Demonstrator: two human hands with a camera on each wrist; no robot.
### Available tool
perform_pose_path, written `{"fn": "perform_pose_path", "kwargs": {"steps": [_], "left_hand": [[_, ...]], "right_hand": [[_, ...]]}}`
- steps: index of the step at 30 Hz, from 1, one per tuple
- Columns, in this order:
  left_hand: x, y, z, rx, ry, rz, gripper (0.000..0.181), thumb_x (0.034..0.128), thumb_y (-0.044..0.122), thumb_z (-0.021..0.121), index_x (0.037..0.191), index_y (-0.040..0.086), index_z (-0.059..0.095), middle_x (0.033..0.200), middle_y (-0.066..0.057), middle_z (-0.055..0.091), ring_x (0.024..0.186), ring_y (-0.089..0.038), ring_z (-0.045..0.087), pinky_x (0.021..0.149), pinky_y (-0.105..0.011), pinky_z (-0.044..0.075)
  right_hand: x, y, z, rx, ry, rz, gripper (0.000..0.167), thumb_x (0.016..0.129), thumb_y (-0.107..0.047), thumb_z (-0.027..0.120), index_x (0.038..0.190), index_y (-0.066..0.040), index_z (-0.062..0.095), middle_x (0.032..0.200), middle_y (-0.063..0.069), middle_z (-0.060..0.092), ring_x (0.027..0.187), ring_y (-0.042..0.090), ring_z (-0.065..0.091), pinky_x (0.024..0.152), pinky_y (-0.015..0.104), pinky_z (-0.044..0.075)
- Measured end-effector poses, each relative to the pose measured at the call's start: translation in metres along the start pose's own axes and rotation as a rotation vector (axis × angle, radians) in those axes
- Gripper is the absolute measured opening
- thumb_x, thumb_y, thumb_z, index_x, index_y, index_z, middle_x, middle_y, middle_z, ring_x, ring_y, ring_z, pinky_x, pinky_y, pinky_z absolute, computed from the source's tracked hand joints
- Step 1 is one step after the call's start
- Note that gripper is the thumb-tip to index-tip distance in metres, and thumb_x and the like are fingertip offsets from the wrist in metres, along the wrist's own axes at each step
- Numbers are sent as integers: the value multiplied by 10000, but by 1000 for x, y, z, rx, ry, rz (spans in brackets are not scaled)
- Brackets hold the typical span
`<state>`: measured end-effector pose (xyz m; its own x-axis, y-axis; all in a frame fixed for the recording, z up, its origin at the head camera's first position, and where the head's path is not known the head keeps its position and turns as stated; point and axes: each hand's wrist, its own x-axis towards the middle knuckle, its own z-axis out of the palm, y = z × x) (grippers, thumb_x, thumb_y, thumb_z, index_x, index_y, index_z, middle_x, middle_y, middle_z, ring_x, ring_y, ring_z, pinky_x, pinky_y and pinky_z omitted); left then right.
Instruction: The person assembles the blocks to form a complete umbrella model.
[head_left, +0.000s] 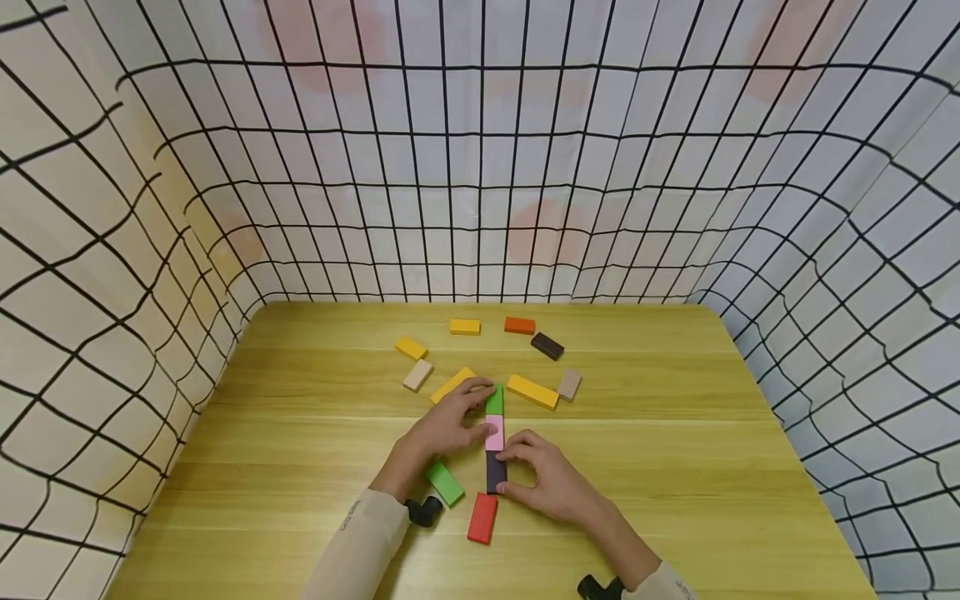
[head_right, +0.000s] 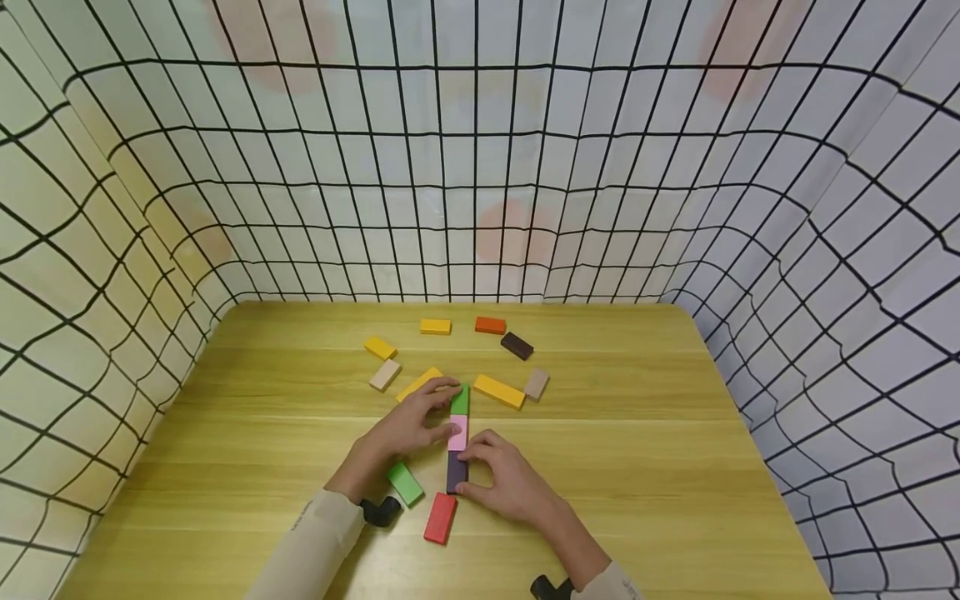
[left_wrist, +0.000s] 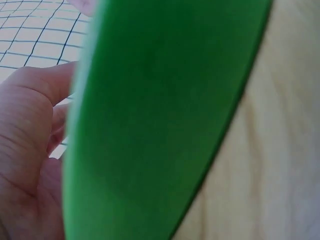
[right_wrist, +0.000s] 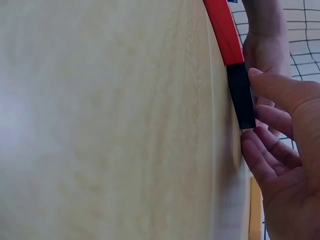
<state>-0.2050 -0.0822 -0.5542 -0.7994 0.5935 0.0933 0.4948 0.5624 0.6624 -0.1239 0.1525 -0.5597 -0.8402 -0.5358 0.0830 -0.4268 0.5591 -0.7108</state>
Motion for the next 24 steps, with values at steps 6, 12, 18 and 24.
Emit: {"fn": "perform_pose_path", "kwargs": {"steps": [6,12,18,24], "left_hand": [[1,0,0,-6,6,1,652,972,269,727,1529,35,480,1590,-74,427,1316,-263,568,1124,-477,473],[-2,0,-1,48,-30,-13,666,998,346,677,1558,67,448,1626,-59,396,1436,-282,479,1180,-485,420],[-10,3,-4,81,-125,-42,934,902,599,685,1626,130,328,1719,-18,237,1564,-278,291,1218,-523,360],[-16,7,-3,113,-172,-41,1271,704,724,810,1658,132,214,1746,-17,119,1601,-263,180,1231,-527,338]], "right_hand": [[0,2,2,3,16,1,365,897,-389,810,1210,-222,724,1252,-116,599,1138,85,601,982,353,548],[0,1,3,24,22,6,347,907,-371,803,1210,-220,722,1243,-112,605,1118,92,609,969,344,552],[1,0,2,31,30,-1,275,961,-259,750,1232,-225,717,1241,-115,620,1132,85,618,982,352,555],[2,0,2,28,38,-13,274,964,-293,748,1226,-216,726,1207,-87,640,1094,96,633,955,336,565]]}}
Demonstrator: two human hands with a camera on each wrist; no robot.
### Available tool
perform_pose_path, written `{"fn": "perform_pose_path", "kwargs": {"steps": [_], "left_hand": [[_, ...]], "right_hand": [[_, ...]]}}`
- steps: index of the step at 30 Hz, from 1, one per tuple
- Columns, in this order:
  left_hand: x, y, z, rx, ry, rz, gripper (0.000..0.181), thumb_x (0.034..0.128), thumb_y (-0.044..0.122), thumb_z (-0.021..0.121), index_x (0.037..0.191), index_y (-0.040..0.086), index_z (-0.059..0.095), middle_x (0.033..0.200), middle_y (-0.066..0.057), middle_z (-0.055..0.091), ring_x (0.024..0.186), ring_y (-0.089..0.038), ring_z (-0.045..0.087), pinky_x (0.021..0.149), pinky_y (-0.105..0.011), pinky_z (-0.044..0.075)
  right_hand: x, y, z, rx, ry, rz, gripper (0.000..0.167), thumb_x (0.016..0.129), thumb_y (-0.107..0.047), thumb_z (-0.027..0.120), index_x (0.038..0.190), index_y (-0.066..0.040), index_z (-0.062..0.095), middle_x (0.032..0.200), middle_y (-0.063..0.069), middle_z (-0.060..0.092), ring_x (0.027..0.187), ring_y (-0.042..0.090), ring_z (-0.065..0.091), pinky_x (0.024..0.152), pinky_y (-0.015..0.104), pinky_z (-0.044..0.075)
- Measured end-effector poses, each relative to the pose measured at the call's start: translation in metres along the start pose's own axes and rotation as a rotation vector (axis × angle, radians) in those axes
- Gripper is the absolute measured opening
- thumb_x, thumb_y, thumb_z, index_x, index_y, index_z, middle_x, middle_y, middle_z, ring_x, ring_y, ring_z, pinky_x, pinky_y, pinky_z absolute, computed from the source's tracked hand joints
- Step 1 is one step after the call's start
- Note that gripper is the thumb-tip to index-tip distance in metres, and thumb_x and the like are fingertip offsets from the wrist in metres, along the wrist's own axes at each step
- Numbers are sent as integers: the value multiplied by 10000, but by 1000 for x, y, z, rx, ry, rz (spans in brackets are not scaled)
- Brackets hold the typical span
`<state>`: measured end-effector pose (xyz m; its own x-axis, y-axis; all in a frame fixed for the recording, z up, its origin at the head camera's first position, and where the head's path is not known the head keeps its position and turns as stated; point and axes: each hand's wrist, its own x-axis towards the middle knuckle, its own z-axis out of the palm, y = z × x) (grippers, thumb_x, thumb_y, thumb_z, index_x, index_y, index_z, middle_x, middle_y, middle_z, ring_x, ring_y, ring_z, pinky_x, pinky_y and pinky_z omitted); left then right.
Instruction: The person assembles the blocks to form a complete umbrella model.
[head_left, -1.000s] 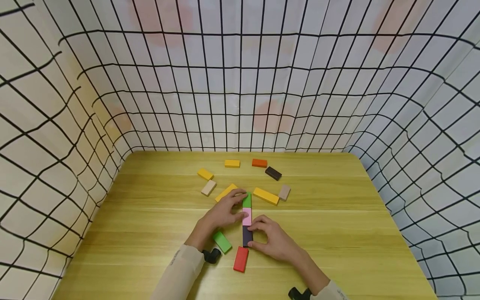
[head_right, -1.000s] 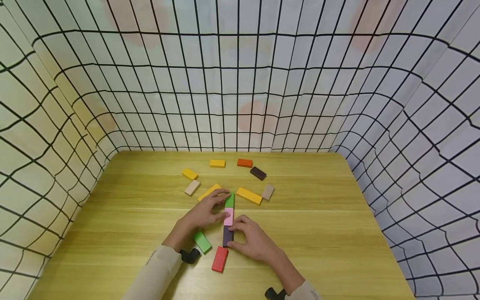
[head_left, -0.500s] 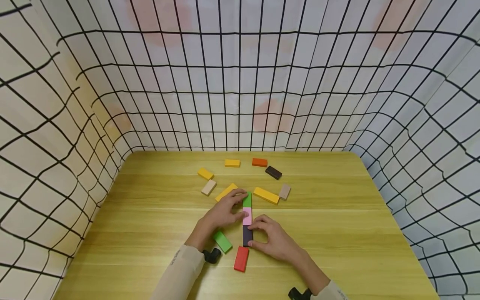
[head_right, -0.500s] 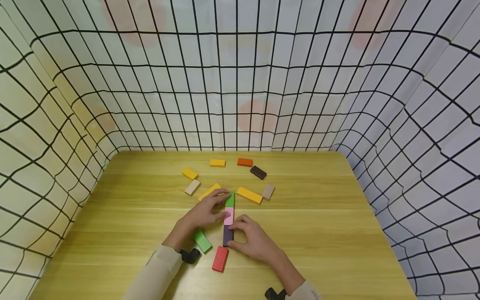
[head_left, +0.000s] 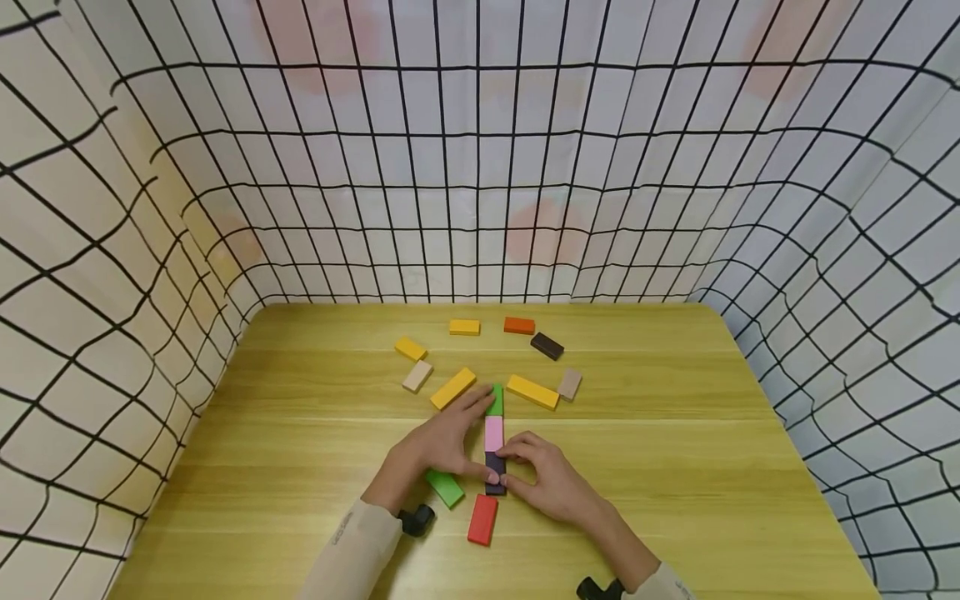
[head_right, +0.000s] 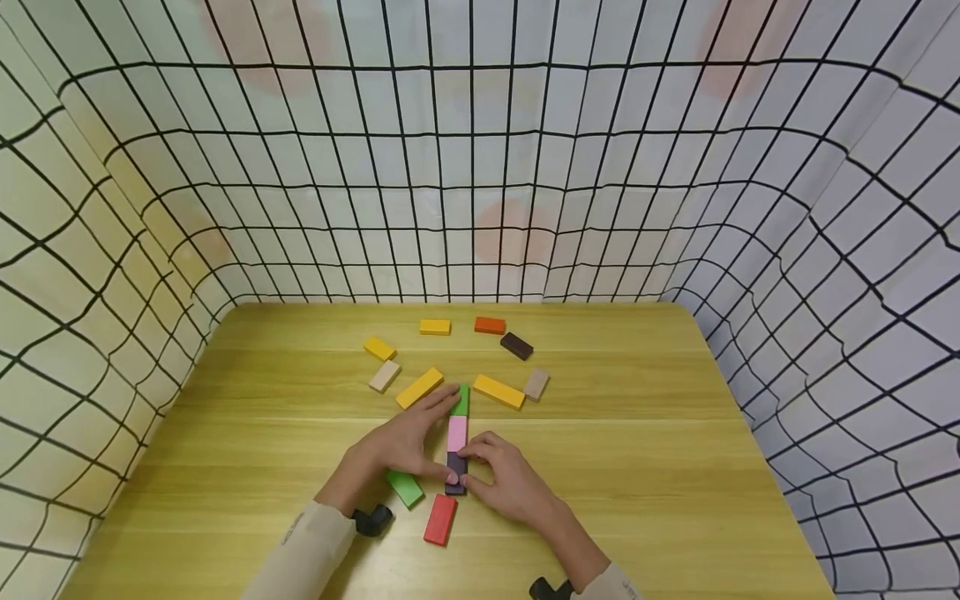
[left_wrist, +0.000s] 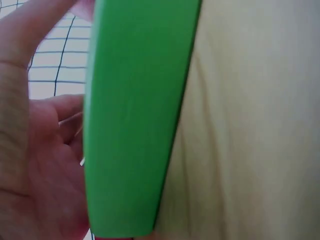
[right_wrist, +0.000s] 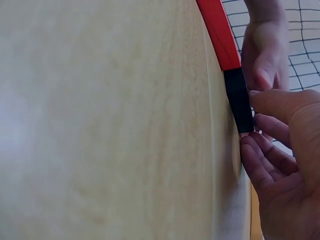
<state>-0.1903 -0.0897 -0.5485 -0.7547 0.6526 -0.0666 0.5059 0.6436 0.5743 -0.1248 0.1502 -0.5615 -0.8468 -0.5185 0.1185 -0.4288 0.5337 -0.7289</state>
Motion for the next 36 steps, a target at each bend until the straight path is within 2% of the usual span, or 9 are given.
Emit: {"fn": "perform_pose_path", "kwargs": {"steps": [3,8,14,17,21,26,31,36], "left_hand": [[-1,0,3,30,2,-1,1307,688,738,816,1666,149,179,1750,-13,93,1607,-252,154,1236,-512,335],[-1,0,6,40,6,3,1273,714,698,821,1668,165,170,1751,6,85,1610,-227,132,1251,-487,317],[-1,0,6,52,10,12,1273,711,719,817,1664,150,194,1746,35,118,1605,-204,157,1257,-466,309],[-1,1,6,66,21,21,1266,699,732,819,1661,169,217,1743,24,142,1597,-228,194,1242,-490,333],[-1,3,6,149,46,36,1234,701,768,784,1655,196,251,1735,12,187,1569,-284,271,1210,-536,368],[-3,5,4,246,56,27,1227,700,834,718,1655,217,256,1731,22,203,1566,-331,274,1219,-569,337],[-3,4,5,258,42,4,1228,696,856,694,1660,254,230,1736,60,168,1583,-304,238,1256,-563,265],[-2,3,5,266,44,3,1232,689,877,679,1659,258,237,1735,67,173,1580,-292,249,1265,-544,255]], "right_hand": [[0,0,1,1,3,0,276,963,-306,748,1222,-211,726,1200,-83,641,1074,94,634,943,325,567],[0,0,0,18,-3,17,283,976,-280,732,1249,-208,709,1214,-77,642,1087,92,634,954,318,566],[5,3,-10,45,-41,14,332,1005,-270,691,1313,-149,659,1248,-15,650,1105,138,650,972,351,574],[11,5,-20,0,-36,25,352,1005,-267,689,1325,-125,653,1272,6,648,1133,165,651,988,392,570],[19,10,-32,-76,0,49,368,996,-263,701,1327,-110,655,1322,17,638,1192,214,642,1017,447,554],[33,19,-45,-202,66,76,411,968,-300,733,1334,-126,662,1364,22,608,1251,247,606,1064,499,521],[48,30,-53,-265,112,77,431,959,-291,743,1346,-127,651,1402,37,577,1309,268,562,1113,511,483],[62,36,-57,-282,111,82,456,958,-273,739,1369,-110,630,1409,62,578,1312,288,564,1133,512,464]]}}
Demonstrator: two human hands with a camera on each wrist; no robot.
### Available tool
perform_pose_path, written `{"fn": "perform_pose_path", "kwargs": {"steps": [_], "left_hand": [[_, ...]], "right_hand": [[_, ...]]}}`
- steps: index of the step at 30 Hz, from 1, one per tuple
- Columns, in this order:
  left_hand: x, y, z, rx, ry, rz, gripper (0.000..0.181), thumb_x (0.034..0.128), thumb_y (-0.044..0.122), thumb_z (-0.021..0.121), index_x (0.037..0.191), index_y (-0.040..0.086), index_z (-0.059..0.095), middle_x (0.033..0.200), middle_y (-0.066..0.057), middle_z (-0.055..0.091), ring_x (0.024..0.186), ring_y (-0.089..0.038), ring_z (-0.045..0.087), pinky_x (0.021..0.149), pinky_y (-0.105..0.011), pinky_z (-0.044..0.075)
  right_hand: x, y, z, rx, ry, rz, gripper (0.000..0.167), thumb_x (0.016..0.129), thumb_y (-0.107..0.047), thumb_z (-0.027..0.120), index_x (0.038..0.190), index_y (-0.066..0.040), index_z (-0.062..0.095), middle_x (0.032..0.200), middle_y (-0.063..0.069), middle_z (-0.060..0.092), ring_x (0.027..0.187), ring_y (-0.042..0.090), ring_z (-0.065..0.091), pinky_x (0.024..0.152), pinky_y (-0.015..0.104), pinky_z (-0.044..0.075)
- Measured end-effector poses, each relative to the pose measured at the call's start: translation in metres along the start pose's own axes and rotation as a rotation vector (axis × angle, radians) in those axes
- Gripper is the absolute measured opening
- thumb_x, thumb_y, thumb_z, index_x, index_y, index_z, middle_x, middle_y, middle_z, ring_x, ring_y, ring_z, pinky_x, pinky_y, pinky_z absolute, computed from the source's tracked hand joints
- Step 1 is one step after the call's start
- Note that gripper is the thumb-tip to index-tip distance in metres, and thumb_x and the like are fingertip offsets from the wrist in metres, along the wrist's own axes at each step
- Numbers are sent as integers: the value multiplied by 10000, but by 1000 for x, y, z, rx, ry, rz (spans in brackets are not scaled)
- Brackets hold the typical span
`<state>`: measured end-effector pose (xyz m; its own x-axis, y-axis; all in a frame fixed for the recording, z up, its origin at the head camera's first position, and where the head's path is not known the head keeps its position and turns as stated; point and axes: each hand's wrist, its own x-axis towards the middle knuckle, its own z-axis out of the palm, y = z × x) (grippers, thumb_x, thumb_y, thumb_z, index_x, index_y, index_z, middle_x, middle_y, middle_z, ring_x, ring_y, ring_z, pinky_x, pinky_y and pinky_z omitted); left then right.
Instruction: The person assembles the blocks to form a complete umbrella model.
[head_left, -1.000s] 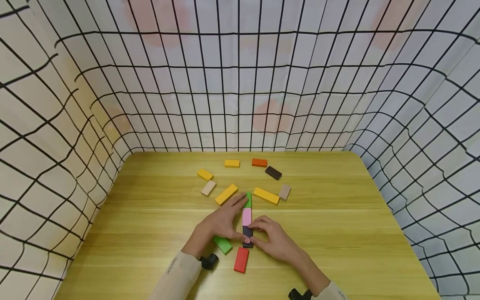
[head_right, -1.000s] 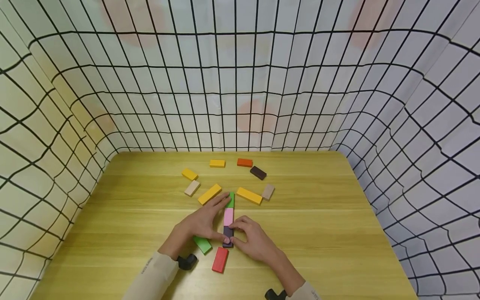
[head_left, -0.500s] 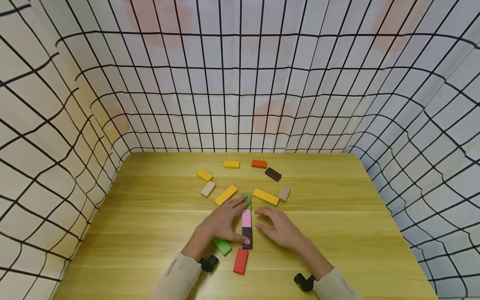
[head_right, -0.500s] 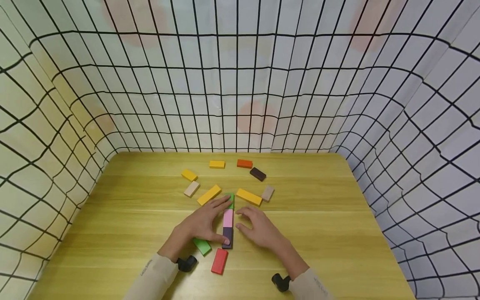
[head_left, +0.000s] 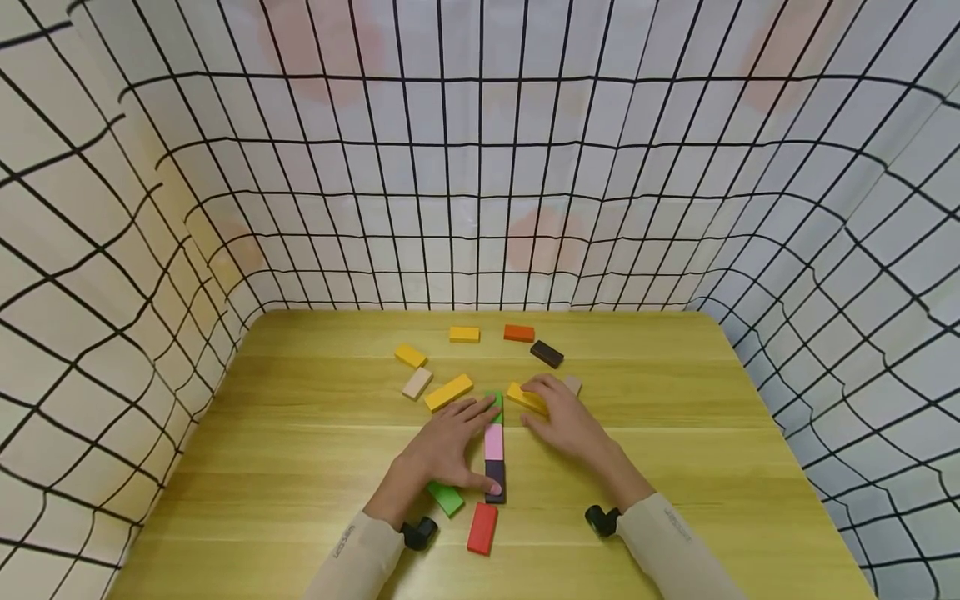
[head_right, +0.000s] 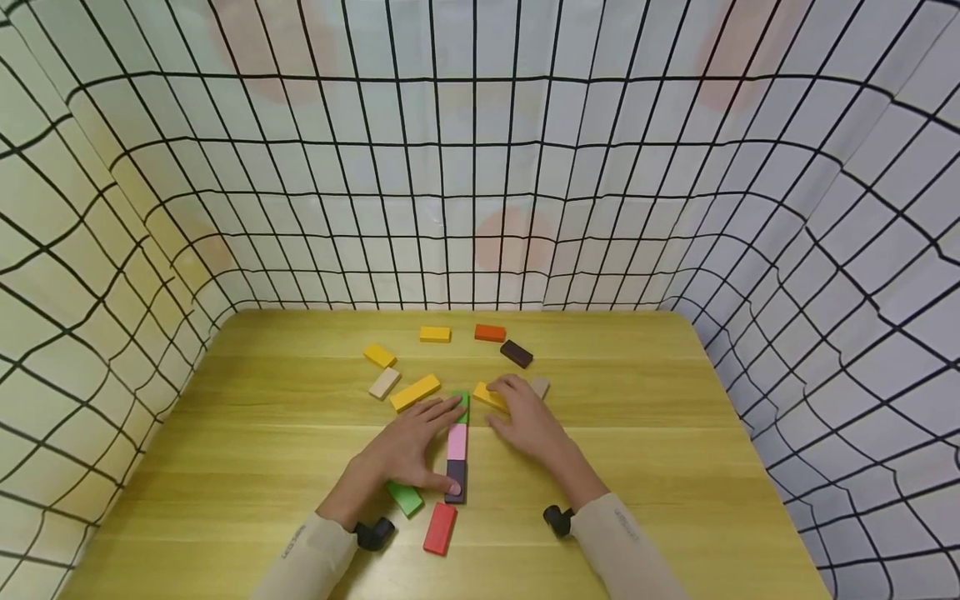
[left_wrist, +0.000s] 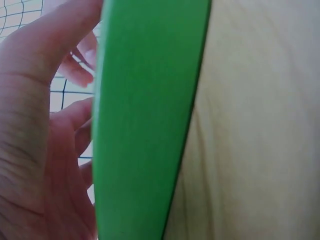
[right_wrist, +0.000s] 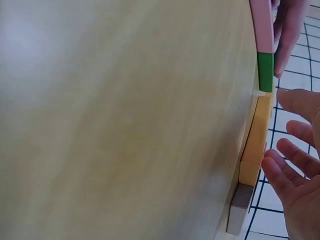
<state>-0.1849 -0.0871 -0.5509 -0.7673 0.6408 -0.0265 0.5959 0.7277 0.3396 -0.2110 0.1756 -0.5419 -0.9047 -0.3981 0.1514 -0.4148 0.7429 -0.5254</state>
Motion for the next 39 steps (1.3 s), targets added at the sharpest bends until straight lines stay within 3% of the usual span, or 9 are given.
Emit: {"fn": "perform_pose_path", "kwargs": {"steps": [7,14,30,39], "left_hand": [[-1,-3,0,-14,21,12,1218,687,855,705,1649,244,274,1726,46,214,1572,-295,272,1275,-525,243],[-2,-5,2,-36,20,9,1207,685,852,708,1646,257,283,1726,50,215,1574,-287,270,1274,-519,246],[-1,-3,3,-51,30,11,1196,675,847,722,1635,258,318,1718,51,244,1568,-290,281,1265,-518,270],[1,-3,2,-36,26,6,1202,670,847,724,1639,270,305,1719,59,238,1570,-278,279,1266,-510,271]], "right_hand": [[16,-1,2,24,-13,53,424,941,-220,765,1324,-72,662,1342,106,636,1246,305,614,1086,483,508],[23,2,7,-31,-56,82,381,955,-216,753,1300,-71,681,1375,128,657,1315,329,590,1143,493,458],[40,-3,4,-48,-40,45,322,970,-137,712,1288,-93,691,1367,101,669,1348,329,566,1154,517,439],[51,-1,13,-74,-64,34,311,978,-128,698,1288,-108,703,1355,83,683,1319,307,587,1143,494,453]]}}
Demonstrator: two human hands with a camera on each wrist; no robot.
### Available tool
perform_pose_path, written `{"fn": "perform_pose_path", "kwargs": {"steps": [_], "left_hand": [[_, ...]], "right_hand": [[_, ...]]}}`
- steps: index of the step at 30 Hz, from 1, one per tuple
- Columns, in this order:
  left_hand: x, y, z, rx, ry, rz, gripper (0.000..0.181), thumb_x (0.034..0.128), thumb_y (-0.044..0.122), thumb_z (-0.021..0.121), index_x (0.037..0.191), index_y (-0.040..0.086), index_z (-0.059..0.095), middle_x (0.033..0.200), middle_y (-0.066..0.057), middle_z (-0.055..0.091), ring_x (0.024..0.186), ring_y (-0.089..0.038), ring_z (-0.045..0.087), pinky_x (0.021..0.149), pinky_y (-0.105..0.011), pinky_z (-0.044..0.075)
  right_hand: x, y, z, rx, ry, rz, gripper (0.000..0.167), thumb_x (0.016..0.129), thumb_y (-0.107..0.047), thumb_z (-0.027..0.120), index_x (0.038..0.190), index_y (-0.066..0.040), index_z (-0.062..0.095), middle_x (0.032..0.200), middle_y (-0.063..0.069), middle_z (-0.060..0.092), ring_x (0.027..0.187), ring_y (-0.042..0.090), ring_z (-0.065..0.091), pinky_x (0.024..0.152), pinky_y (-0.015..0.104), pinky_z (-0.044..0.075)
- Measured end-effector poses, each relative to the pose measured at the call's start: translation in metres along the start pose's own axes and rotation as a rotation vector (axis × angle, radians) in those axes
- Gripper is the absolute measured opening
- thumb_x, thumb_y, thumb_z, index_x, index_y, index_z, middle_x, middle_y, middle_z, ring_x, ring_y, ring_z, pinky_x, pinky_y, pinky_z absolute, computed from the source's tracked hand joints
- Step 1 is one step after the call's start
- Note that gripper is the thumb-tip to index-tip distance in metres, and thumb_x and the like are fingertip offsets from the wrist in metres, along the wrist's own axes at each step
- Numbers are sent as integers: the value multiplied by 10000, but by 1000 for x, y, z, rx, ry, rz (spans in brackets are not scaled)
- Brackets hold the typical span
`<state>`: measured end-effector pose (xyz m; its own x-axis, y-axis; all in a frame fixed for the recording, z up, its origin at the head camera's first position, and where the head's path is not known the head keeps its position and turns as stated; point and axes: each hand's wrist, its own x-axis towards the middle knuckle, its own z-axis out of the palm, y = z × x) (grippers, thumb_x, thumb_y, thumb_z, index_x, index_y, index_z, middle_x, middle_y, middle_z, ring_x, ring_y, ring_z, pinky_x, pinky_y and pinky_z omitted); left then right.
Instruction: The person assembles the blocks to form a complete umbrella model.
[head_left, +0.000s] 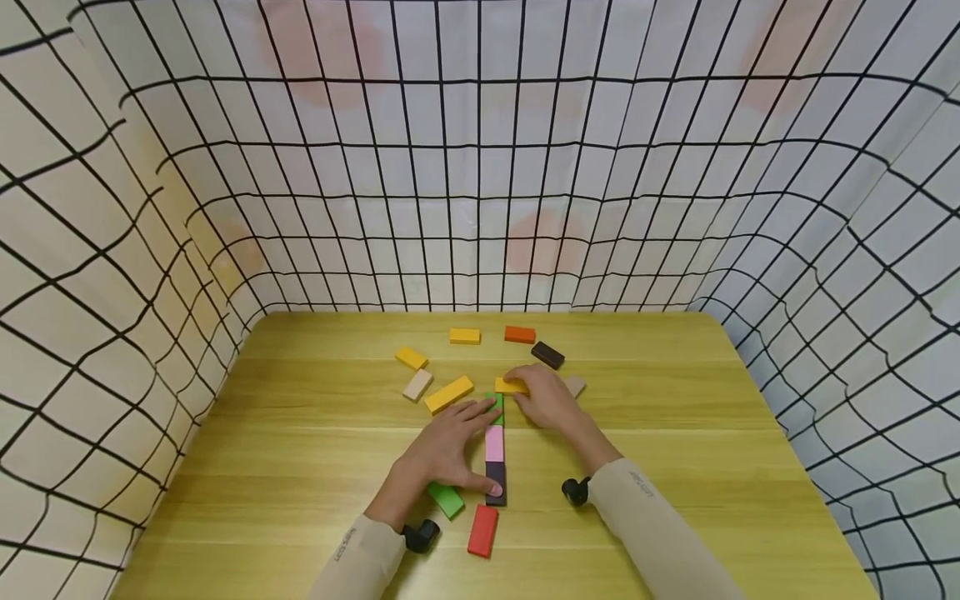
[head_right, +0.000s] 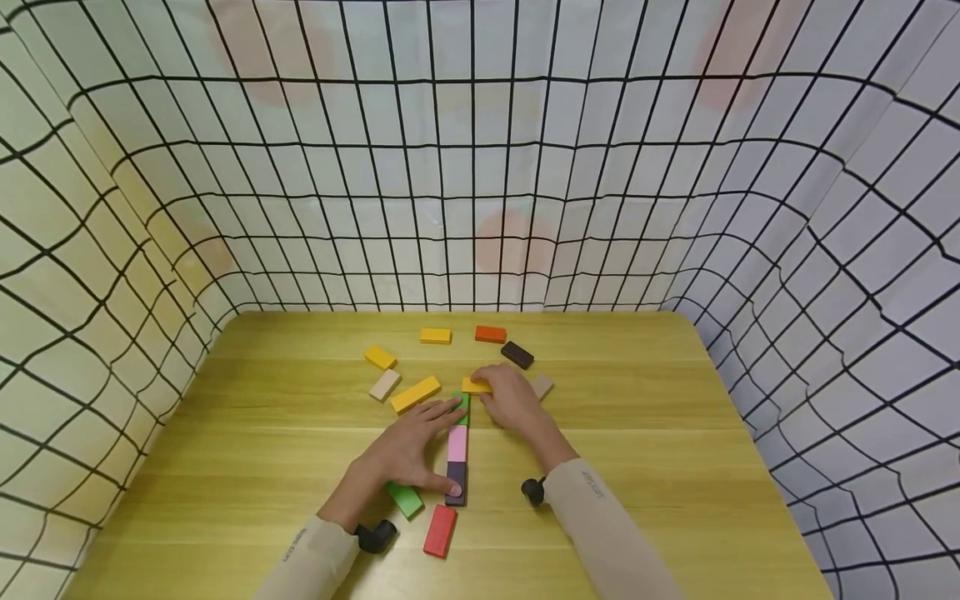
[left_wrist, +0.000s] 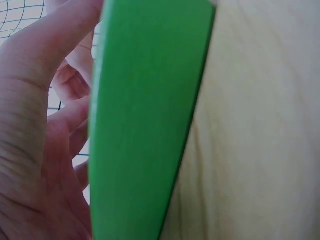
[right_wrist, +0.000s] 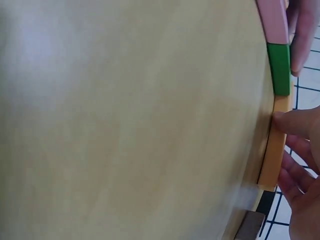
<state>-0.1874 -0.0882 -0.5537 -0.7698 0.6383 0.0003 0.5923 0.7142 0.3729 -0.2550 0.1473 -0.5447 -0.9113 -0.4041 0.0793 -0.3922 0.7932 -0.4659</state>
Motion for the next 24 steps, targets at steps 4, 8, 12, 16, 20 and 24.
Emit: {"fn": "perform_pose_path", "kwargs": {"steps": [4,8,12,16,20,24], "left_hand": [[1,1,0,2,-3,-3,1205,669,843,729,1640,272,300,1719,62,237,1570,-276,279,1265,-509,272],[1,1,0,4,-1,3,1206,671,841,731,1640,266,302,1719,58,240,1569,-277,281,1265,-508,274],[0,1,-1,-6,1,7,1205,672,835,735,1638,256,308,1717,51,247,1568,-283,283,1262,-515,277],[0,1,-1,-17,2,1,1205,670,826,743,1638,255,309,1716,50,250,1568,-282,282,1264,-518,271],[1,0,-1,-14,-3,-4,1210,668,829,743,1640,262,300,1718,60,241,1571,-273,274,1269,-510,264],[1,0,-1,-16,-6,-5,1203,670,832,737,1640,268,302,1718,70,240,1570,-269,277,1264,-510,276]], "right_hand": [[0,-1,4,13,7,-10,299,980,-105,687,1278,-99,713,1351,89,686,1314,311,587,1144,489,453],[-1,0,6,18,10,-12,297,979,-94,682,1274,-98,715,1352,85,685,1312,306,588,1138,484,462],[-1,-1,6,19,8,-9,298,978,-92,687,1275,-102,714,1352,77,685,1316,299,587,1137,480,464],[0,-2,6,13,7,-15,300,988,-97,676,1286,-104,707,1356,73,682,1319,295,583,1141,481,459],[0,-3,5,12,6,-20,299,994,-92,664,1290,-102,704,1353,73,682,1318,293,584,1146,479,455],[-2,-3,4,-1,8,-31,297,993,-91,667,1288,-97,704,1342,76,688,1309,294,590,1142,475,458]]}}
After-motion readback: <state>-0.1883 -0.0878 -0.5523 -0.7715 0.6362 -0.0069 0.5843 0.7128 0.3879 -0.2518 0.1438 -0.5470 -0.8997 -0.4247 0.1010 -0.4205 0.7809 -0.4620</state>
